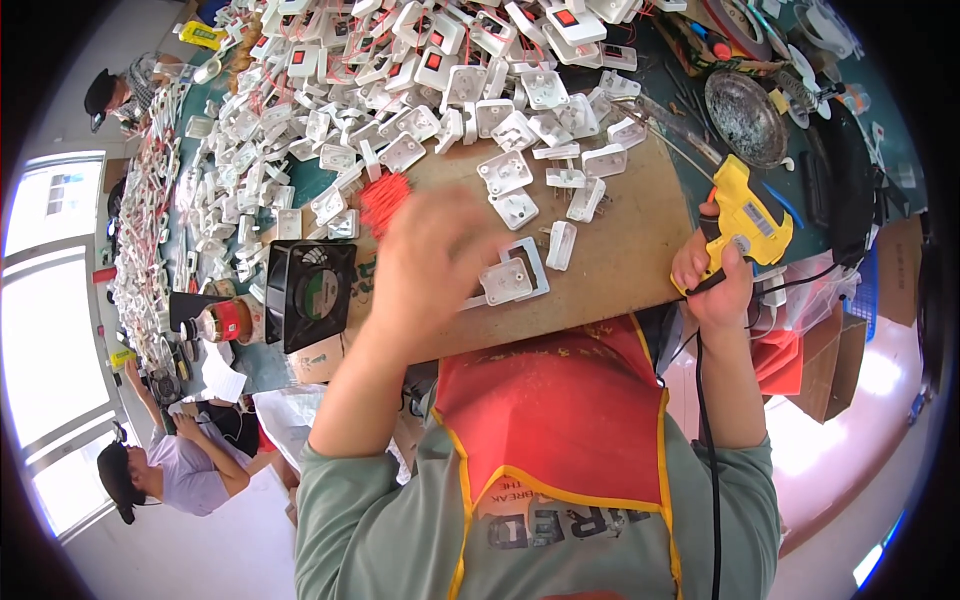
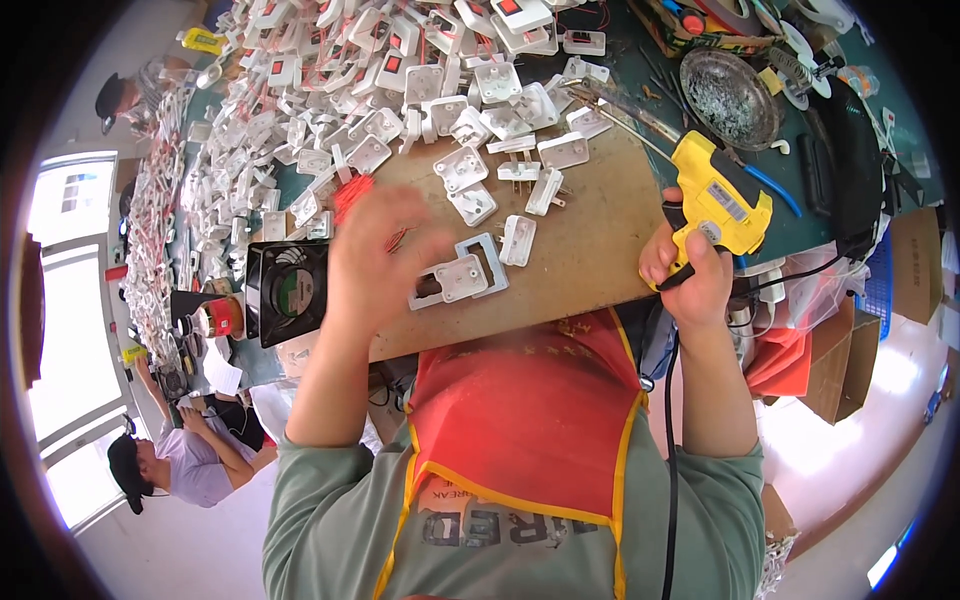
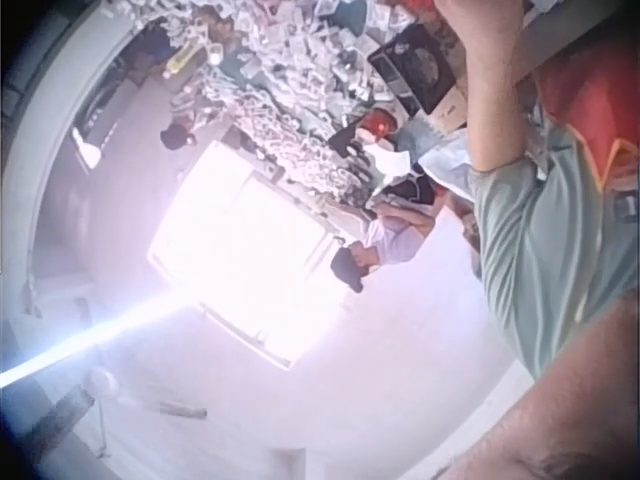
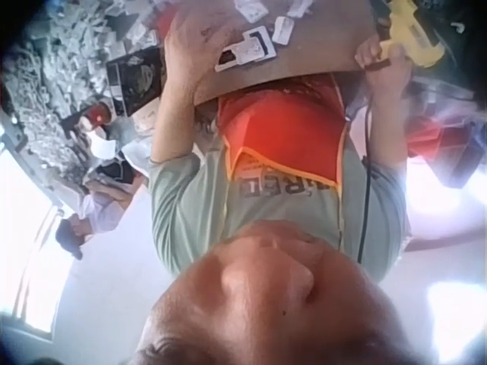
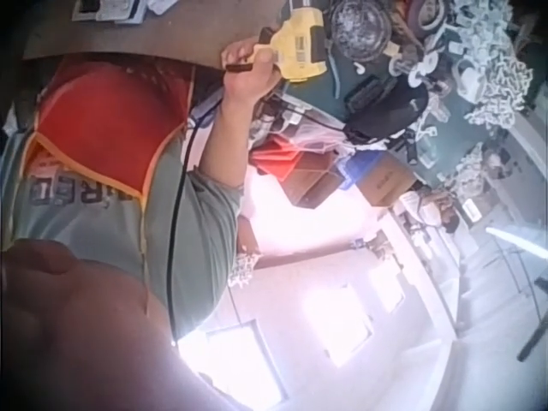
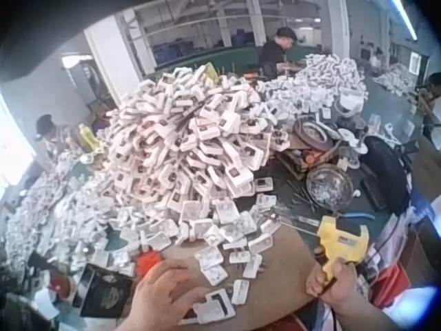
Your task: The person solders red wires onto a plastic housing assembly using a soldering iron.
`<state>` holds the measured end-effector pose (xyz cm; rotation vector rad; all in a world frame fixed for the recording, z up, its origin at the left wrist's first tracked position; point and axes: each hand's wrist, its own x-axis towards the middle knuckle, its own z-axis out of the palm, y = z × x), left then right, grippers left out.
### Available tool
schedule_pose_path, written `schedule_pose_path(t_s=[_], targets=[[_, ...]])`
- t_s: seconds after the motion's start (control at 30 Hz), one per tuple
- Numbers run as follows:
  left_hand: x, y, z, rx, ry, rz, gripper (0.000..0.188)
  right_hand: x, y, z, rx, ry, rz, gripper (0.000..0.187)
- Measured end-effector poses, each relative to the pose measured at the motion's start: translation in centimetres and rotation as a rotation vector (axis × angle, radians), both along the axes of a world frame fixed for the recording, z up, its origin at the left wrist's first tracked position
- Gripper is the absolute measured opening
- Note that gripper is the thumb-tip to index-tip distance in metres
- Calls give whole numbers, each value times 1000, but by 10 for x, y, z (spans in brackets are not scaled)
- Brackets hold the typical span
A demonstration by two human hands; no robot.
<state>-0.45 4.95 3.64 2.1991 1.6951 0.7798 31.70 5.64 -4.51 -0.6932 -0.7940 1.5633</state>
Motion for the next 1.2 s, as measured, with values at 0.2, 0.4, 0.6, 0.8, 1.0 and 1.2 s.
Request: schedule_pose_path(t_s=[0.2, 0.4, 0.6, 0.8, 1.0, 1.2], targets=[[-2, 113, 7, 334, -61, 324, 32, 1, 0, -2, -17, 5, -29, 60], [-9, 167, 12, 416, 230, 387, 28, 1, -1, 0, -31, 17, -24, 60], [-15, 174, 10, 407, 273, 378, 16, 2, -3, 1, -62, 58, -15, 60], [-9, 158, 20, 415, 285, 402, 14, 1, -3, 1, -46, 59, -13, 59], [-9, 60, 27, 193, -1, 418, 10, 2, -1, -3, -16, 40, -6, 60], [-20, -41, -2, -222, -165, 418, 8, 2, -1, -2, -20, 15, -11, 62]])
